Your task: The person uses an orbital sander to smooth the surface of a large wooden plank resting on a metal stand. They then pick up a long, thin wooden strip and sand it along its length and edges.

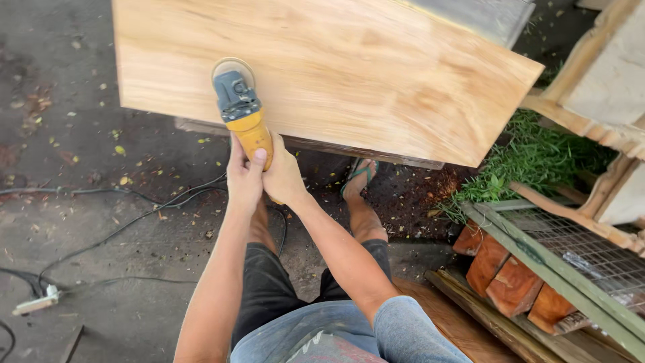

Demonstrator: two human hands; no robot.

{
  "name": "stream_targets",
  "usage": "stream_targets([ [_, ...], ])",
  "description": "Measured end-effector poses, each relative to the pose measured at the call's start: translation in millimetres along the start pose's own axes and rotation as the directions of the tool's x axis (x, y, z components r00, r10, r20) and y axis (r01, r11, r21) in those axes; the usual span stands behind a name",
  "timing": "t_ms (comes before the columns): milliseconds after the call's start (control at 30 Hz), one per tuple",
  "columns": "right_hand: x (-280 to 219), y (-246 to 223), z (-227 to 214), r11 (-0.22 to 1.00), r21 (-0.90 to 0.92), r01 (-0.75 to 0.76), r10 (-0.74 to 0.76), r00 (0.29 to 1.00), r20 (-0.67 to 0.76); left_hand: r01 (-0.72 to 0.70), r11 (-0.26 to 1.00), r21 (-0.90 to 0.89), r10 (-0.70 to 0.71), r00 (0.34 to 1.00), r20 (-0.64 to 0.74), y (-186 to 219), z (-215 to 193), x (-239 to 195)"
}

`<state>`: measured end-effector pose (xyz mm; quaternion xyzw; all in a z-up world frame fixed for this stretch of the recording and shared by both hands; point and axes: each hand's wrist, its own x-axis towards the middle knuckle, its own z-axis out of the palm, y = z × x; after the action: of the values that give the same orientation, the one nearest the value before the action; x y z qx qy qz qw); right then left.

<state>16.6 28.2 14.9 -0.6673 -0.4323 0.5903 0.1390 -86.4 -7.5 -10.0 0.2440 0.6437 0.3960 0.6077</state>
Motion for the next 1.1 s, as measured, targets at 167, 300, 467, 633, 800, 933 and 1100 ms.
stream_targets([
  [167,-2.9,69.4,-108.5,0.994,0.081,-0.068,0.079,0.987,-0.137,0.018,0.998,-0.06,-0.01,0.993,0.12,-37.9,128.9,2.4],
  [300,-0.3,127.2,-193.1,0.991,0.131,0.018,0.011,0.975,-0.221,0.031,0.997,0.074,-0.043,0.984,0.171,-64.5,222.9,3.7],
  [467,-3.7,196.6,-281.6,0.967,0.252,0.042,0.044,0.945,-0.323,0.005,0.979,0.203,-0.057,0.966,0.254,-86.6,339.1,3.3],
  [633,-4.9,242.4,-346.4,0.87,0.464,0.166,-0.012,0.949,-0.316,-0.006,0.955,0.295,-0.091,0.944,0.316,-102.7,419.2,-4.2],
  [800,13.3,213.6,-342.6,0.955,0.275,0.108,-0.021,0.953,-0.303,-0.037,0.999,0.039,0.026,0.965,0.261,-96.3,407.6,12.5],
  [933,44.8,155.3,-307.5,0.98,0.189,0.068,-0.034,0.984,-0.175,-0.068,0.998,0.017,0.064,0.984,0.167,-68.1,348.4,44.5],
  [1100,70.8,96.5,-266.1,0.974,0.153,0.166,-0.145,0.98,-0.139,-0.052,0.999,-0.006,0.052,0.996,0.079,-32.1,281.4,73.8],
])
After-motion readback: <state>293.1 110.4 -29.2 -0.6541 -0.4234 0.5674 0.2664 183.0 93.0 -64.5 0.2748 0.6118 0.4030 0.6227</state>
